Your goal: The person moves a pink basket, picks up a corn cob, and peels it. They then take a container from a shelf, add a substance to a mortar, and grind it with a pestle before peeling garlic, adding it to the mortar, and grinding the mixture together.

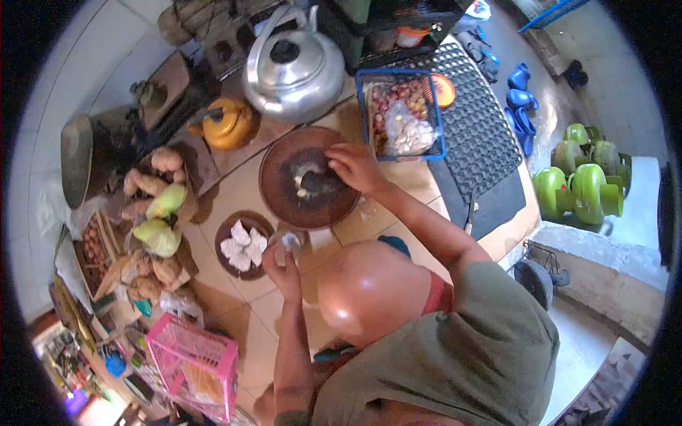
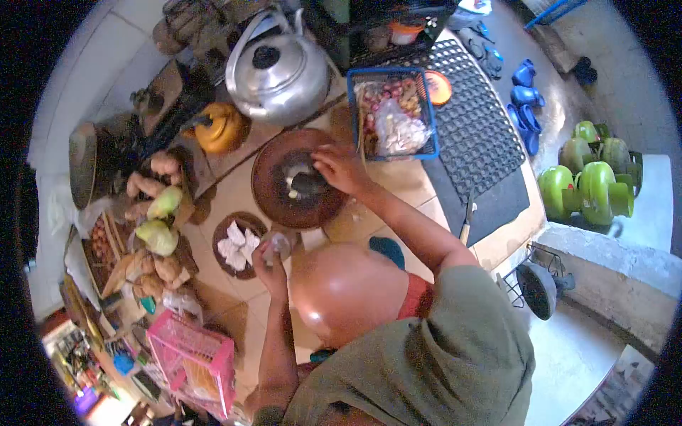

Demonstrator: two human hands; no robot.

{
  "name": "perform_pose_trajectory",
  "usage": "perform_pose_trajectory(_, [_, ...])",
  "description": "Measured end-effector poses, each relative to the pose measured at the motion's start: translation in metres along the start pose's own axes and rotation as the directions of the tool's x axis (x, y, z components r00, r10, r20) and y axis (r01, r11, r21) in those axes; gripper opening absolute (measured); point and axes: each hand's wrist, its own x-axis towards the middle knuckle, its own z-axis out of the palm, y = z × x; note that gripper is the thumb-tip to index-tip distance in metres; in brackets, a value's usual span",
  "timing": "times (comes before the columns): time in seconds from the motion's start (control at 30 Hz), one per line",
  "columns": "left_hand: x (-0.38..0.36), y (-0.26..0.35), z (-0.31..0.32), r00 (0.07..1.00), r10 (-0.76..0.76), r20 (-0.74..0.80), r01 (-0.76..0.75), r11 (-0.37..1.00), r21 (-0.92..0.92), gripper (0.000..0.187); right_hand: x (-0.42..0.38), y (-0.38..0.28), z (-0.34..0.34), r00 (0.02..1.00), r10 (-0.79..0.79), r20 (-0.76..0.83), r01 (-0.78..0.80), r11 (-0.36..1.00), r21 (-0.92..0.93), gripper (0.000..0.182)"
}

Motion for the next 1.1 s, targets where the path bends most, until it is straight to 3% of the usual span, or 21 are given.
perform_pose_trajectory(0.03, [0.004, 0.009, 0.002, 1.0, 0.016, 0.006, -0.016, 1.0, -0.013, 0.032, 0.001, 0.017, -0.013, 0.987, 0.077, -0.139, -0.066, 0.995, 0.076, 0.027])
perform_pose_trajectory(0.1, [0.008, 0.024, 0.002, 0.987, 0.148, 0.058, -0.158, 0.863, 0.48, 0.063, 0.0, 0.059, -0.04, 0.933, 0.221, -0.286, -0.185, 0.972, 0.146, 0.023])
perform_pose_trajectory(0.13, [0.007, 0.024, 0.005, 0.98, 0.093, 0.175, -0.167, 0.862, 0.478, 0.087, -0.004, 0.069, -0.051, 0.929, 0.221, -0.296, -0.186, 0.972, 0.142, 0.023])
perform_pose_trajectory(0.2, [0.01, 0.012, 0.014, 0.972, 0.084, 0.217, -0.188, 0.833, 0.52, 0.089, -0.009, 0.081, -0.063, 0.817, 0.47, -0.332, -0.403, 0.879, 0.253, 0.024])
perform_pose_trajectory(0.23, [0.012, 0.007, 0.018, 0.965, 0.06, 0.254, -0.198, 0.803, 0.563, 0.092, -0.007, 0.075, -0.062, 0.814, 0.47, -0.341, -0.402, 0.88, 0.254, 0.024])
perform_pose_trajectory(0.37, [0.015, -0.001, 0.02, 0.971, -0.04, 0.237, -0.108, 0.808, 0.579, 0.082, -0.019, -0.001, -0.037, 0.917, 0.342, 0.208, -0.399, 0.753, 0.522, 0.021])
perform_pose_trajectory(0.4, [0.011, 0.002, 0.019, 0.971, -0.034, 0.235, -0.112, 0.807, 0.58, 0.082, -0.036, -0.012, -0.009, 0.96, 0.143, 0.24, -0.265, 0.74, 0.618, 0.023])
perform_pose_trajectory(0.43, [0.002, 0.008, 0.018, 0.969, -0.034, 0.244, -0.106, 0.838, 0.535, 0.075, -0.037, -0.037, -0.015, 0.846, 0.081, 0.527, -0.443, 0.656, 0.611, 0.025])
perform_pose_trajectory(0.47, [-0.002, 0.017, 0.02, 0.966, -0.037, 0.254, -0.103, 0.85, 0.517, 0.071, -0.036, -0.059, -0.024, 0.653, -0.015, 0.757, -0.613, 0.576, 0.541, 0.027])
perform_pose_trajectory(0.5, [-0.006, 0.025, 0.023, 0.964, -0.041, 0.264, -0.1, 0.862, 0.498, 0.067, -0.044, -0.067, -0.016, 0.654, -0.015, 0.757, -0.618, 0.567, 0.545, 0.027])
perform_pose_trajectory(0.57, [-0.02, 0.041, 0.023, 0.938, 0.229, 0.258, -0.33, 0.815, 0.476, 0.055, -0.065, -0.08, 0.003, 0.792, -0.209, 0.573, -0.348, 0.617, 0.706, 0.047])
perform_pose_trajectory(0.6, [-0.026, 0.028, 0.023, 0.936, 0.245, 0.252, -0.341, 0.805, 0.485, 0.047, -0.069, -0.079, 0.015, 0.787, -0.215, 0.578, -0.355, 0.607, 0.71, 0.047])
perform_pose_trajectory(0.63, [-0.021, 0.042, 0.022, 0.939, 0.236, 0.252, -0.334, 0.804, 0.492, 0.047, -0.069, -0.077, 0.025, 0.607, -0.214, 0.765, -0.724, 0.249, 0.644, 0.061])
perform_pose_trajectory(0.7, [-0.004, 0.071, 0.03, 0.902, 0.362, 0.237, -0.432, 0.786, 0.443, 0.042, -0.074, -0.069, 0.03, 0.386, -0.311, 0.868, -0.923, -0.14, 0.359, 0.075])
perform_pose_trajectory(0.77, [0.014, 0.083, 0.038, 0.867, 0.403, 0.293, -0.494, 0.77, 0.404, 0.045, -0.076, -0.055, 0.005, 0.666, -0.009, 0.745, -0.643, 0.5, 0.581, 0.095])
perform_pose_trajectory(0.8, [0.025, 0.086, 0.043, 0.829, 0.444, 0.339, -0.551, 0.749, 0.367, 0.047, -0.071, -0.052, -0.007, 0.669, -0.001, 0.743, -0.642, 0.503, 0.578, 0.095])
perform_pose_trajectory(0.87, [0.049, 0.09, 0.054, 0.773, 0.474, 0.421, -0.604, 0.753, 0.262, 0.058, -0.053, -0.049, -0.034, 0.699, 0.275, 0.66, -0.708, 0.402, 0.581, 0.098])
perform_pose_trajectory(0.93, [0.067, 0.111, 0.065, 0.779, 0.508, 0.367, -0.616, 0.729, 0.299, 0.065, -0.027, -0.029, -0.068, 0.764, 0.361, 0.536, -0.645, 0.399, 0.652, 0.095])
perform_pose_trajectory(1.0, [0.074, 0.134, 0.06, 0.778, 0.545, 0.312, -0.627, 0.7, 0.342, 0.073, -0.031, 0.048, -0.056, 0.802, 0.515, 0.301, -0.564, 0.491, 0.664, 0.094])
perform_pose_trajectory(1.03, [0.074, 0.146, 0.053, 0.817, 0.474, 0.328, -0.56, 0.789, 0.253, 0.075, -0.002, 0.062, -0.079, 0.827, 0.533, 0.18, -0.419, 0.369, 0.83, 0.086])
perform_pose_trajectory(1.1, [0.07, 0.146, 0.045, 0.843, 0.403, 0.357, -0.482, 0.86, 0.168, 0.077, 0.038, 0.103, -0.099, 0.658, 0.749, -0.073, -0.353, 0.393, 0.849, 0.076])
